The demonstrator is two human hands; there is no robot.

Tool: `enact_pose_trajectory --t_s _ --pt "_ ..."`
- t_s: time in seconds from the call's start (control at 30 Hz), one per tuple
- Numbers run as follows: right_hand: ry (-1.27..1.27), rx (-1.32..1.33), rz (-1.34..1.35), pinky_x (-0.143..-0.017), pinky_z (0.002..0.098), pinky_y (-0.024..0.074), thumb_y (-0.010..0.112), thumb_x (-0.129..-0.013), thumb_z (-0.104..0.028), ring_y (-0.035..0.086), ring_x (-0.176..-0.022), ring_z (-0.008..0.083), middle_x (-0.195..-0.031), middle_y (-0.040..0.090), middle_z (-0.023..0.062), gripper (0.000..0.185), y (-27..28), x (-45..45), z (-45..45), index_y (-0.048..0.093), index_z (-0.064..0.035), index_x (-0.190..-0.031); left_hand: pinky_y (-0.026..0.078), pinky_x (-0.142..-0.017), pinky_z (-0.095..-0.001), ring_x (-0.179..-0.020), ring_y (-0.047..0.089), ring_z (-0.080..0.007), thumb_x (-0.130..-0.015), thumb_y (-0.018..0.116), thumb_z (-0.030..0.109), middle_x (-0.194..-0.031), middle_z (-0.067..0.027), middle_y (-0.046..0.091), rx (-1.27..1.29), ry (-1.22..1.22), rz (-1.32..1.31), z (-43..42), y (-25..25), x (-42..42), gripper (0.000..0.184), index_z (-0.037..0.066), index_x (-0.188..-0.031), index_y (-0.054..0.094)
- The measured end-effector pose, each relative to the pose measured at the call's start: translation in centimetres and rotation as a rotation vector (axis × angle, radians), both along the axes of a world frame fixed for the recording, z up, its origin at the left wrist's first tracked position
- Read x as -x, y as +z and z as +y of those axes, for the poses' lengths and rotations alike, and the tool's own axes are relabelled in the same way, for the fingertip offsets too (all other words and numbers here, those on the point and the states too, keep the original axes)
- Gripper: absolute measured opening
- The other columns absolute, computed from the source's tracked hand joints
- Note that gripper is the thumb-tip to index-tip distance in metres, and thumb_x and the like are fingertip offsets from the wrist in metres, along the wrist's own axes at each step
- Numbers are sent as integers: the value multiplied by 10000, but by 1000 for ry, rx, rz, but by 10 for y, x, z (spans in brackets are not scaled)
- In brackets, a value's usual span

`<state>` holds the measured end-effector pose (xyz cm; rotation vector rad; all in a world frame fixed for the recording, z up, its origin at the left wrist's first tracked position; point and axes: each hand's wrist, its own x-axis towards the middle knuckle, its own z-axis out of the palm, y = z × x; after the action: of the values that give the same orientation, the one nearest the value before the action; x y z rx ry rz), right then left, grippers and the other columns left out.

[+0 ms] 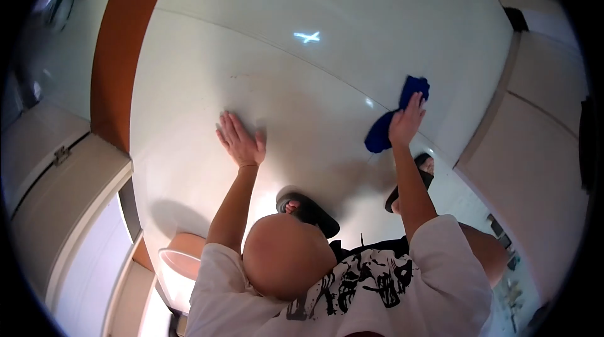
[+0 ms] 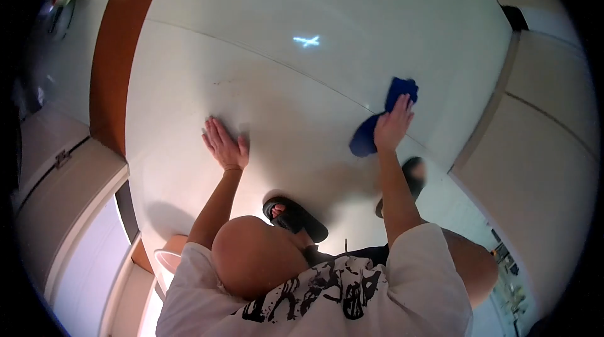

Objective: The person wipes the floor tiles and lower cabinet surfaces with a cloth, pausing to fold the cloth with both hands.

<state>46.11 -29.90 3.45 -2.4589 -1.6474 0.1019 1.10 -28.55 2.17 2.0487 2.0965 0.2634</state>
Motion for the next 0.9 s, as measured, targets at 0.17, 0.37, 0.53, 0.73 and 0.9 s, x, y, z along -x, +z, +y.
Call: enact_pose_trajectory --t_s 0.17,0.37,0.53,0.73,0.9 --pt "-192 5 26 -1279 576 189 505 -923 -66 244 -1563 467 -1694 279 248 743 -7 -33 -54 279 33 -1624 103 -1279 -590 -1594 197 -408 -1015 406 535 -1695 -254 264 -33 -31 16 4 1 0 870 -65 -1626 252" --pt "-233 -90 63 -1292 537 194 543 -880 -75 290 -1538 481 -1661 320 287 752 -17 29 -15 332 94 -1582 120 -1275 -597 -1589 204 -417 -1019 412 518 -1690 -264 264 -50 -73 124 3 -3 -5 845 -36 -1636 253" --pt "19 52 185 -1265 524 278 587 -899 -158 350 -1515 432 -1662 367 174 707 8 103 33 420 1 -1567 139 -1262 -622 -1580 198 -449 -1004 415 538 -1689 -269 253 -47 -100 162 6 -6 -8 882 -46 -1638 229" --pt "119 57 234 -1289 479 252 602 -937 -214 315 -1556 333 -1699 328 108 713 3 105 12 386 -46 -1595 167 -1252 -632 -1576 207 -446 -1026 363 588 -1695 -253 248 -32 -96 187 4 -6 -5 876 -17 -1646 233" --pt "-130 51 242 -1282 505 256 569 -893 -97 318 -1545 400 -1683 336 171 730 8 79 -48 372 -3 -1590 148 -1265 -600 -1588 193 -405 -1034 321 629 -1709 -223 242 -64 -98 185 4 -7 -4 883 6 -1653 233"
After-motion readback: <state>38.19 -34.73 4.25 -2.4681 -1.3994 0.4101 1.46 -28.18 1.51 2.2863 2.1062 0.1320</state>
